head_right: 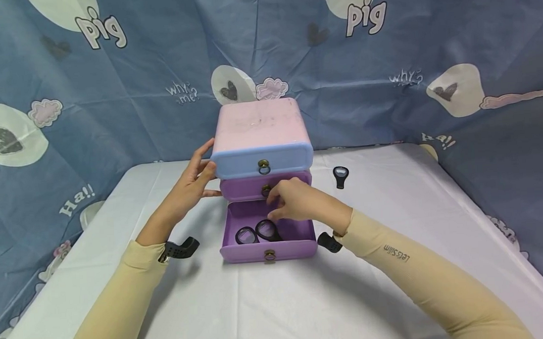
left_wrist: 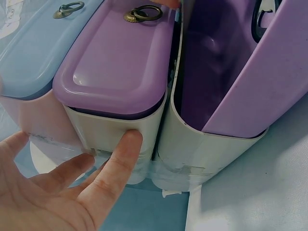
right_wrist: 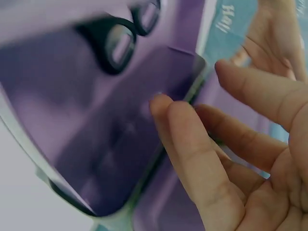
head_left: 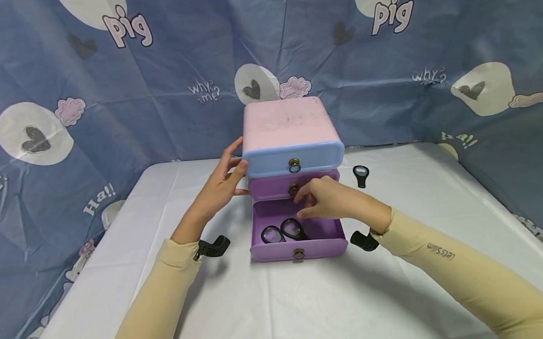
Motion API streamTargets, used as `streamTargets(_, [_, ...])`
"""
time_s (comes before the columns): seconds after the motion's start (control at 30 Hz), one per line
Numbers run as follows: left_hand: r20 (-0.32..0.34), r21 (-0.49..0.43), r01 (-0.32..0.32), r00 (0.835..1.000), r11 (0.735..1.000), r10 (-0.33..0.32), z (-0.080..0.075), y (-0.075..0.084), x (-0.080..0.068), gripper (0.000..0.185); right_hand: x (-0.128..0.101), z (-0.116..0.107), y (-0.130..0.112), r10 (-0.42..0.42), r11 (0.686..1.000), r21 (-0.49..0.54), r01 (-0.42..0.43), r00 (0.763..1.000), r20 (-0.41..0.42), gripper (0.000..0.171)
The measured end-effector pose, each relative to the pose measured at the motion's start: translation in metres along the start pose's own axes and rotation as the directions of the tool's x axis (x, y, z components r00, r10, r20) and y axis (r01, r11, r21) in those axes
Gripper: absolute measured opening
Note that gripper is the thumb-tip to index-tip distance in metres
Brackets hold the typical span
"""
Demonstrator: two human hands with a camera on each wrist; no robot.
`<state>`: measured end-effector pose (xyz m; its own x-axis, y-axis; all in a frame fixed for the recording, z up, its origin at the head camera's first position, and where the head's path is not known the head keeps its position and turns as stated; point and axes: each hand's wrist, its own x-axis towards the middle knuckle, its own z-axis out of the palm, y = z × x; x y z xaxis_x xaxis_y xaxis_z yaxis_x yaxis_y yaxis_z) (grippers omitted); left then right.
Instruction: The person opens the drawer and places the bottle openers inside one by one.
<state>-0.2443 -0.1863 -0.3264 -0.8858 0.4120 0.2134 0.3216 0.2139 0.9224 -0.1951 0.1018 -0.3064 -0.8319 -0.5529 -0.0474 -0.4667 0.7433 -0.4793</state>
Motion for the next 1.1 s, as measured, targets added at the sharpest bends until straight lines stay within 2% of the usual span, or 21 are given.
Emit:
streamTargets(0.23, [0.005,-0.005,0.002,1.000,1.000,-0.002,0.000,0.000,0.000,0.063,-0.012,-0.033,0.007,0.032,0.995,0.094,-0.032,0.999,0.003,0.035])
streamTargets(0.53, [0.005,-0.003,0.002,1.000,1.000,-0.002,0.000,0.001,0.000,0.064,-0.039,-0.080,0.017,0.127,0.978,0.169,-0.119,0.991,-0.033,0.034])
streamTargets(0.83, [0.000,0.001,0.005,1.000,1.000,-0.005,0.000,-0.001,-0.001,0.065,-0.052,-0.113,0.044,0.243,0.926,0.316,-0.207,0.967,-0.078,0.037])
streamTargets(1.1, [0.000,0.005,0.005,1.000,1.000,-0.005,0.001,0.001,-0.001,0.064,-0.048,-0.124,0.085,0.312,0.879,0.413,-0.238,0.942,-0.121,0.049])
